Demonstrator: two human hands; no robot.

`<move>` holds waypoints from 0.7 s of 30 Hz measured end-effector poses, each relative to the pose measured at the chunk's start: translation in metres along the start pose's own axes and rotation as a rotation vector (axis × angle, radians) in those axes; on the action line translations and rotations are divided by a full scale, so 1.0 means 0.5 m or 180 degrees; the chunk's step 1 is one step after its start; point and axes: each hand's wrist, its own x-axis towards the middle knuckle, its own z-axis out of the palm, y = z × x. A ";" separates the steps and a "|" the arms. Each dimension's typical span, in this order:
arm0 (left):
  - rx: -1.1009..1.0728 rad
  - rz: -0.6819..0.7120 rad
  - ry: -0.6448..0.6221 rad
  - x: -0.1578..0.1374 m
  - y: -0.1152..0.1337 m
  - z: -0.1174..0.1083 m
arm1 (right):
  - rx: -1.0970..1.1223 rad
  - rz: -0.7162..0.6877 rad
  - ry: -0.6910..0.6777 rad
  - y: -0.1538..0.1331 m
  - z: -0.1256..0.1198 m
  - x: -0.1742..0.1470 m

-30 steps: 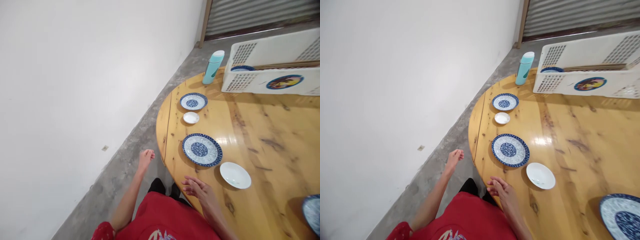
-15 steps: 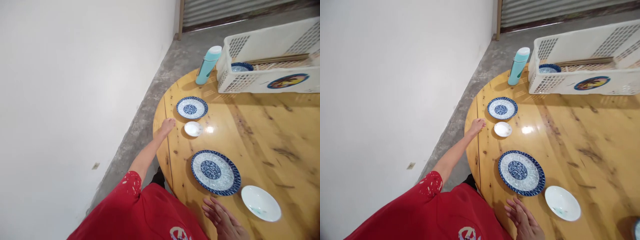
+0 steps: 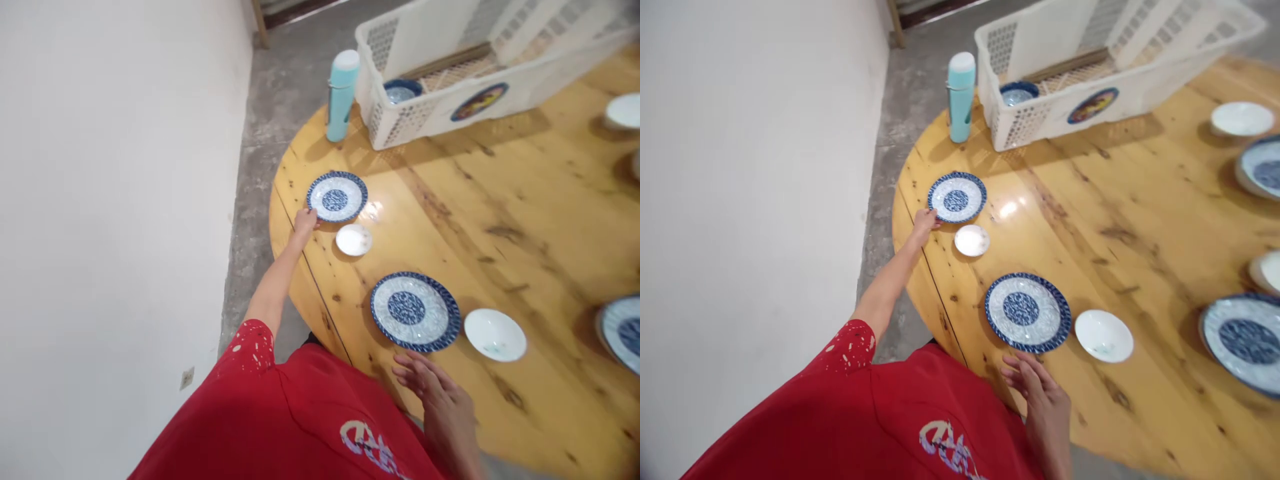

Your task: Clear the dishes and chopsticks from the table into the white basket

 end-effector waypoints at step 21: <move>0.0208 0.0823 -0.1336 -0.370 0.011 0.000 | 0.0403 -0.1010 0.0329 -0.091 -0.004 0.061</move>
